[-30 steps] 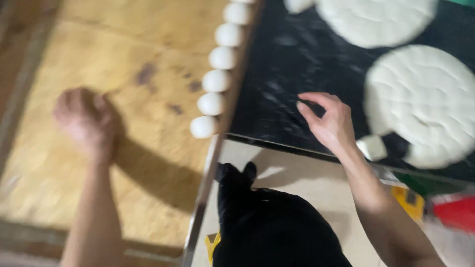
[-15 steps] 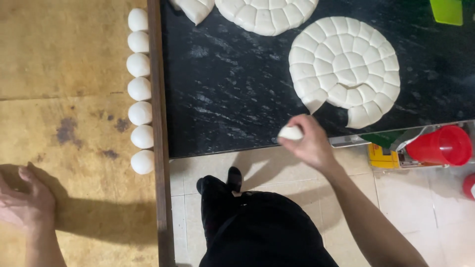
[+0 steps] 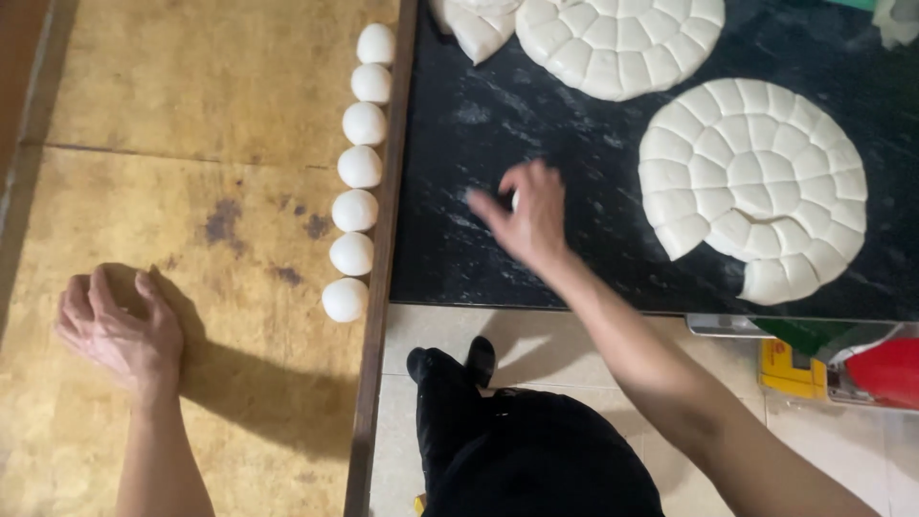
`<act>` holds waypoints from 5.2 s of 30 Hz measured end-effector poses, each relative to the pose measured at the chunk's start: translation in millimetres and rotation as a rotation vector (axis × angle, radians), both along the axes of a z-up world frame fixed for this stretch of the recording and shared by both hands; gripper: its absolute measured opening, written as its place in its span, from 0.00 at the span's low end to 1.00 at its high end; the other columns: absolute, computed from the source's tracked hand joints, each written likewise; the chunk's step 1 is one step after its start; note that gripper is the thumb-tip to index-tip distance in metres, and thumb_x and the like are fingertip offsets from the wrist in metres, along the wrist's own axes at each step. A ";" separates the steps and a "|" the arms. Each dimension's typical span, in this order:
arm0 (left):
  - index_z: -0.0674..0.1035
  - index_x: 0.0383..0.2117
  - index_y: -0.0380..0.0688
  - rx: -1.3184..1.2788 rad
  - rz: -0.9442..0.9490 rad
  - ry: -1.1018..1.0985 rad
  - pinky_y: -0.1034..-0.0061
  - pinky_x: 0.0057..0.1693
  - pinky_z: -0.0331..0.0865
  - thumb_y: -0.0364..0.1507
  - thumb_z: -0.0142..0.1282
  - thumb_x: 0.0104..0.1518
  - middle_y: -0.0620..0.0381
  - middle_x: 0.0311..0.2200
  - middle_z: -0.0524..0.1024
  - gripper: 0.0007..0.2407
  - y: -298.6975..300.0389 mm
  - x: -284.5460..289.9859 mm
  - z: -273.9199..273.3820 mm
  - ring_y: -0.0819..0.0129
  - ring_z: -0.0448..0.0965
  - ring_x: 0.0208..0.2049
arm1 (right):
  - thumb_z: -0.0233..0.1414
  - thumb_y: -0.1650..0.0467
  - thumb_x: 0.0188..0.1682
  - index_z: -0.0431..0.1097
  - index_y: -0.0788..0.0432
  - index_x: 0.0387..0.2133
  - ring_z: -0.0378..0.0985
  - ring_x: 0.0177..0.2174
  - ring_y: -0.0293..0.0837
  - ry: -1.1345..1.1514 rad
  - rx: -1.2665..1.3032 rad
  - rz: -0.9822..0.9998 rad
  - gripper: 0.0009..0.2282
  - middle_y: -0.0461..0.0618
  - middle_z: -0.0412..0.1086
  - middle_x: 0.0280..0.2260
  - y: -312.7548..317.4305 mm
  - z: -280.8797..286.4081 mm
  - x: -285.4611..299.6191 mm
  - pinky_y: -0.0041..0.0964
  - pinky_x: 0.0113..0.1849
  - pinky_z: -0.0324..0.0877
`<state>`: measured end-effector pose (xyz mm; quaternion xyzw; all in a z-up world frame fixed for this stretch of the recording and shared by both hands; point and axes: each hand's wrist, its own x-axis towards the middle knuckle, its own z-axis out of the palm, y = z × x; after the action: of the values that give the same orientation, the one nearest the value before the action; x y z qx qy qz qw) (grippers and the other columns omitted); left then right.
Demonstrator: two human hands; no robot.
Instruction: Shaping pre-cut dough pieces into small balls and arranging them in rows on a work surface
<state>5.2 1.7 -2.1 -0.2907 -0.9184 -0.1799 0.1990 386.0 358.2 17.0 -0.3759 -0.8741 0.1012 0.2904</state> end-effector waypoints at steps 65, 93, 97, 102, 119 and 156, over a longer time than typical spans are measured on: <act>0.79 0.57 0.34 0.090 0.007 -0.093 0.42 0.60 0.54 0.41 0.50 0.72 0.36 0.60 0.70 0.20 1.8 2.1 7.6 0.39 0.61 0.58 | 0.63 0.68 0.51 0.71 0.58 0.32 0.68 0.39 0.54 -0.045 -0.014 0.117 0.09 0.55 0.69 0.36 61.6 -12.4 46.3 0.49 0.44 0.59; 0.74 0.61 0.43 0.064 0.106 -0.209 0.45 0.70 0.42 0.51 0.43 0.69 0.42 0.65 0.65 0.26 0.2 -7.8 -3.8 0.47 0.57 0.67 | 0.63 0.56 0.39 0.77 0.45 0.44 0.68 0.46 0.53 -0.591 -0.080 1.038 0.20 0.39 0.77 0.42 -169.4 88.8 -127.2 0.55 0.44 0.61; 0.75 0.38 0.41 0.193 -0.207 0.070 0.55 0.51 0.62 0.36 0.56 0.65 0.44 0.42 0.71 0.11 -5.7 1.3 28.6 0.44 0.70 0.46 | 0.66 0.54 0.35 0.71 0.49 0.54 0.68 0.46 0.54 -0.507 -0.110 0.993 0.31 0.40 0.72 0.53 -157.0 91.9 -117.7 0.52 0.49 0.61; 0.77 0.45 0.33 0.083 -0.191 0.046 0.50 0.58 0.59 0.35 0.53 0.73 0.36 0.48 0.73 0.13 -7.1 -0.1 11.0 0.39 0.68 0.53 | 0.60 0.65 0.50 0.77 0.52 0.44 0.80 0.40 0.40 -0.029 -0.476 0.487 0.11 0.45 0.79 0.41 -95.1 121.2 -35.7 0.33 0.44 0.71; 0.82 0.57 0.24 0.023 -0.075 0.066 0.42 0.51 0.62 0.41 0.54 0.80 0.32 0.57 0.73 0.23 0.0 0.8 -2.4 0.38 0.65 0.55 | 0.64 0.56 0.42 0.72 0.56 0.45 0.74 0.42 0.36 0.438 -0.786 -0.950 0.23 0.42 0.73 0.42 28.3 40.2 185.7 0.29 0.43 0.68; 0.75 0.59 0.32 0.079 -0.026 0.068 0.48 0.53 0.64 0.42 0.53 0.73 0.37 0.56 0.73 0.23 1.9 -2.5 -4.1 0.45 0.67 0.53 | 0.59 0.53 0.52 0.66 0.54 0.28 0.70 0.29 0.45 0.096 -0.086 0.217 0.19 0.46 0.68 0.27 30.4 1.0 -27.3 0.50 0.43 0.65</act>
<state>2.7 3.6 -6.2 -0.3004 -0.8995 -0.2085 0.2392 358.7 388.7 18.0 -0.2858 -0.8897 0.1874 0.3026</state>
